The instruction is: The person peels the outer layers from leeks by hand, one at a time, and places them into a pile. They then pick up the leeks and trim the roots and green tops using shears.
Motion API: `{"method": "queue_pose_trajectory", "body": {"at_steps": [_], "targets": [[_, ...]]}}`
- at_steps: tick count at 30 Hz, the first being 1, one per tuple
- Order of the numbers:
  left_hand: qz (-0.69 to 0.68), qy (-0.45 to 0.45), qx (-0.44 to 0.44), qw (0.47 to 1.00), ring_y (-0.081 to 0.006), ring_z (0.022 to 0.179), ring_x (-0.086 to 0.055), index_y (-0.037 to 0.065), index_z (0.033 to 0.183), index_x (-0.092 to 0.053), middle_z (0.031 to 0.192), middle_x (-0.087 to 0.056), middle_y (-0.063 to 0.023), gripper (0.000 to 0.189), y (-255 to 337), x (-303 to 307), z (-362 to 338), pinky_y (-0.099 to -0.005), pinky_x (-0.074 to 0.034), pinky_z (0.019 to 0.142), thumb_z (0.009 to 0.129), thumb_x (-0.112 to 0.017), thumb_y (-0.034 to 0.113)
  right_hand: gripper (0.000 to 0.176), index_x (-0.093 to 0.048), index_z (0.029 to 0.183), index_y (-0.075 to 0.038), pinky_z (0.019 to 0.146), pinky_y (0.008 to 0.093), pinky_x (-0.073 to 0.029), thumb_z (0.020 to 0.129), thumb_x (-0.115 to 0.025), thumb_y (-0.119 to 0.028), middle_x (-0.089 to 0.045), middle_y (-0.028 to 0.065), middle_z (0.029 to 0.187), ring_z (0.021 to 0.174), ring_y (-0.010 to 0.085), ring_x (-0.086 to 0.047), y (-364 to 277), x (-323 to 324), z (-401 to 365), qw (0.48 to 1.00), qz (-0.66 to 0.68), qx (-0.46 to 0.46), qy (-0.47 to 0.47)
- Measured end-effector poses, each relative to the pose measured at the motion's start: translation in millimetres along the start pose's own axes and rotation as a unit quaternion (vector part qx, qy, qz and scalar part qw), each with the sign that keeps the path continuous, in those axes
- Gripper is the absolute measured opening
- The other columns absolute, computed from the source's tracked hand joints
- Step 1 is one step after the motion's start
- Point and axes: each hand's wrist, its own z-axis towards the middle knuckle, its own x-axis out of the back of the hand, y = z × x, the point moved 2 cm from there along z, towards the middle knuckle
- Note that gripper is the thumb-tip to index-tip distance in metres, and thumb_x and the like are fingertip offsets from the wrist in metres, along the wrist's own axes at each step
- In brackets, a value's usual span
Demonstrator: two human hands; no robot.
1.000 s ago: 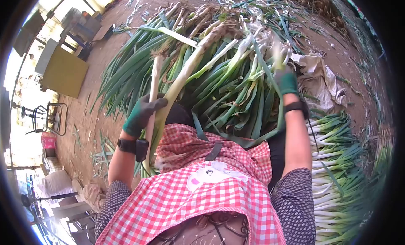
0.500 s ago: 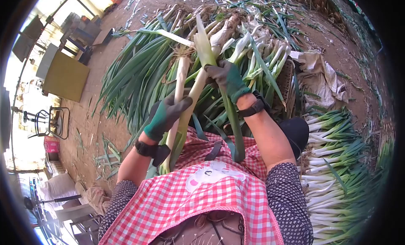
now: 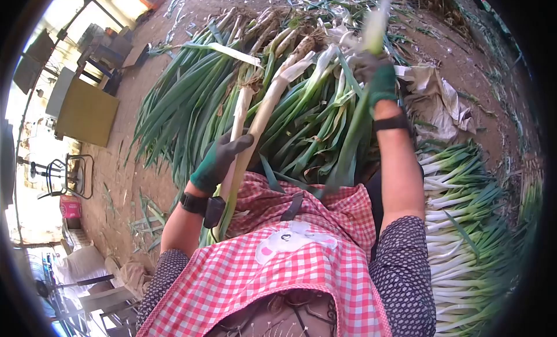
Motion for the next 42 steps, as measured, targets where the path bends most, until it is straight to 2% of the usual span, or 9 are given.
{"method": "queue_pose_trajectory", "body": {"at_steps": [2, 7, 11, 18, 26, 30, 33, 38, 42], "targets": [[-0.029, -0.007, 0.018, 0.999, -0.0161, 0.077, -0.065, -0.003, 0.117, -0.059, 0.092, -0.064, -0.0079, 0.05, -2, 1, -10, -0.0276, -0.053, 0.07, 0.088, -0.068, 0.036, 0.025, -0.065, 0.074, -0.004, 0.038, 0.0233, -0.037, 0.086, -0.069, -0.025, -0.056, -0.0001, 0.054, 0.041, 0.0086, -0.049, -5, 33, 30, 0.997, 0.074, 0.029, -0.016], [-0.052, -0.046, 0.043, 0.997, -0.0195, 0.08, -0.066, -0.002, 0.111, -0.059, 0.088, -0.064, -0.0092, 0.055, -25, -4, 1, -0.0306, -0.052, 0.071, 0.086, -0.066, 0.045, 0.032, -0.064, 0.116, -0.008, 0.07, 0.0328, -0.055, 0.086, -0.072, -0.014, -0.069, 0.0082, 0.105, 0.088, 0.019, -0.066, 7, -24, -50, 0.913, 0.036, 0.24, -0.329], [-0.099, -0.108, 0.079, 0.986, -0.0225, 0.083, -0.067, -0.003, 0.116, -0.054, 0.094, -0.062, -0.0113, 0.057, -17, -20, -6, -0.0327, -0.054, 0.073, 0.088, -0.064, 0.046, 0.037, -0.062, 0.113, -0.008, 0.078, 0.0405, -0.053, 0.078, -0.074, -0.009, -0.064, 0.0129, 0.103, 0.093, 0.0328, -0.065, -11, -72, -95, 0.801, -0.178, 0.499, -0.279], [-0.16, -0.147, 0.093, 0.972, -0.0199, 0.076, -0.065, -0.003, 0.117, -0.054, 0.095, -0.064, -0.0116, 0.053, -36, -22, -17, -0.0326, -0.054, 0.071, 0.09, -0.062, 0.043, 0.025, -0.061, 0.104, -0.01, 0.071, 0.0451, -0.053, 0.079, -0.064, -0.005, -0.063, 0.0156, 0.092, 0.083, 0.0384, -0.063, -10, -73, -62, 0.69, -0.269, 0.639, -0.207], [-0.043, -0.046, 0.107, 0.992, -0.0117, 0.075, -0.061, 0.0, 0.115, -0.062, 0.092, -0.063, -0.0029, 0.045, -38, 15, -44, -0.0248, -0.05, 0.067, 0.086, -0.07, 0.034, 0.02, -0.063, 0.109, -0.012, 0.07, 0.0465, -0.054, 0.091, -0.056, -0.014, -0.067, 0.0202, 0.094, 0.083, 0.0404, -0.066, -50, 51, 92, 0.784, -0.508, 0.352, 0.068], [0.025, -0.049, 0.084, 0.995, -0.0104, 0.074, -0.058, 0.0, 0.111, -0.063, 0.088, -0.062, -0.0028, 0.043, -32, 23, -29, -0.0256, -0.048, 0.066, 0.086, -0.07, 0.034, 0.034, -0.064, 0.122, -0.009, 0.086, 0.0354, -0.052, 0.089, -0.067, -0.017, -0.07, 0.015, 0.108, 0.098, 0.025, -0.068, -55, -3, 16, 0.864, -0.161, 0.37, -0.3], [0.067, -0.085, 0.081, 0.991, -0.0109, 0.072, -0.059, 0.0, 0.106, -0.066, 0.086, -0.064, -0.0033, 0.042, -12, 19, -18, -0.0262, -0.048, 0.066, 0.085, -0.071, 0.036, 0.026, -0.068, 0.101, -0.007, 0.079, 0.0426, -0.052, 0.075, -0.07, -0.007, -0.066, 0.0143, 0.087, 0.081, 0.035, -0.064, -46, -60, -67, 0.664, -0.308, 0.536, -0.421], [0.107, -0.094, 0.068, 0.987, -0.0108, 0.072, -0.061, -0.001, 0.104, -0.067, 0.085, -0.066, -0.0034, 0.044, -3, 34, -10, -0.0267, -0.049, 0.067, 0.082, -0.075, 0.036, 0.032, -0.063, 0.101, -0.011, 0.078, 0.042, -0.05, 0.073, -0.077, -0.018, -0.065, 0.011, 0.09, 0.087, 0.0319, -0.064, -23, -68, -115, 0.629, -0.393, 0.39, -0.546], [0.083, -0.147, 0.045, 0.985, -0.0084, 0.074, -0.059, 0.0, 0.109, -0.066, 0.088, -0.066, -0.0014, 0.04, -10, 45, 2, -0.0263, -0.05, 0.068, 0.083, -0.076, 0.028, 0.022, -0.058, 0.095, -0.008, 0.061, 0.0405, -0.053, 0.079, -0.067, -0.02, -0.065, 0.0095, 0.08, 0.071, 0.0299, -0.067, -17, -60, -138, 0.519, -0.458, 0.509, -0.512]]}}
